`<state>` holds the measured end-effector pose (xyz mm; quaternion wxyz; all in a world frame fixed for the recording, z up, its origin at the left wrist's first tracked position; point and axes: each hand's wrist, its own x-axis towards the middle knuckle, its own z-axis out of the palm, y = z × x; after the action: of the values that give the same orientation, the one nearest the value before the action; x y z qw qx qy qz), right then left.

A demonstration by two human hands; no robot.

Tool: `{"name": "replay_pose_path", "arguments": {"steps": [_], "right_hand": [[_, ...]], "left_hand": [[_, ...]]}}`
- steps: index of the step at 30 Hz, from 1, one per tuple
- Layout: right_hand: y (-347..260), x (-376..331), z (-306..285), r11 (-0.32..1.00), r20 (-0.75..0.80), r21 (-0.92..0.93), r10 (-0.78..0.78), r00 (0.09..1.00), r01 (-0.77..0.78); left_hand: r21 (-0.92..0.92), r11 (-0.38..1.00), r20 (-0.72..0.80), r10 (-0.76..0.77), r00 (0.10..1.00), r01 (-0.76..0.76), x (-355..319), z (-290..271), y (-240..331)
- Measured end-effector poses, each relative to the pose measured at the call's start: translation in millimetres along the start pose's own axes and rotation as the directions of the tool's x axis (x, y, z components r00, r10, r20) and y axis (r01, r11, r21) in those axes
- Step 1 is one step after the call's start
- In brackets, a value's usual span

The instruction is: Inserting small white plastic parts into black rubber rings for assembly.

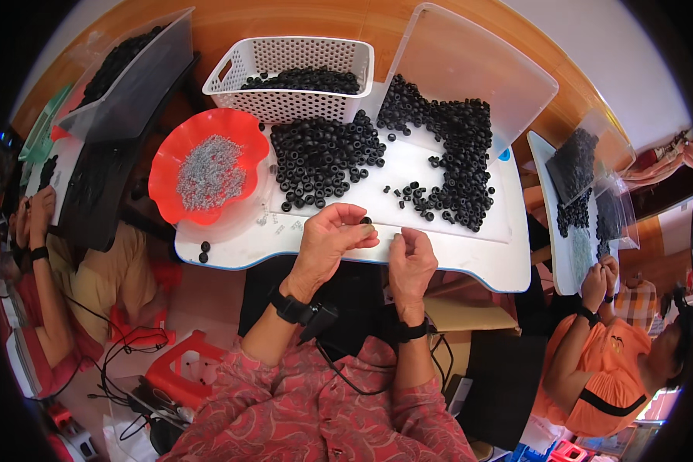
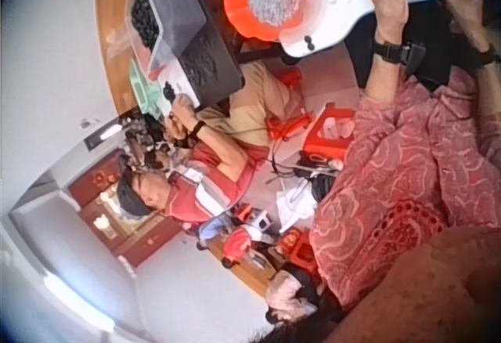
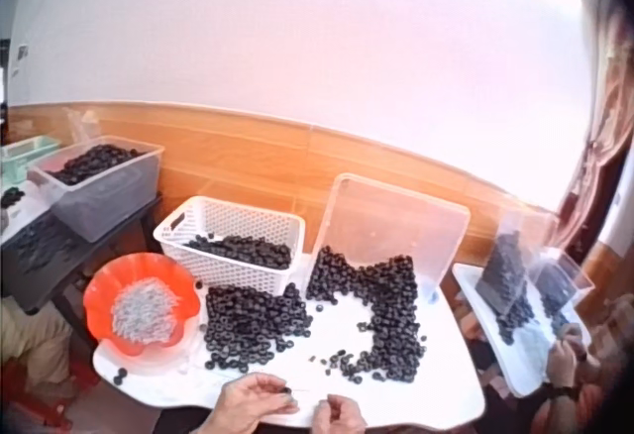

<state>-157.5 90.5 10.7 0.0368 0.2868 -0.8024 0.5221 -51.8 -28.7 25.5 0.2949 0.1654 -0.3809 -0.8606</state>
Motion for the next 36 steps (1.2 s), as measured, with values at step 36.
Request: {"name": "replay_pose_path", "arguments": {"steps": [36], "right_hand": [[-18.7, 60.3, 37.6, 0.745, 0.349, -0.566, -0.17, 0.922, 0.352]], "left_hand": [[-0.261, 0.965, 0.023, 0.005, 1.0, 0.002, -56.2, -31.9, 2.0]]}}
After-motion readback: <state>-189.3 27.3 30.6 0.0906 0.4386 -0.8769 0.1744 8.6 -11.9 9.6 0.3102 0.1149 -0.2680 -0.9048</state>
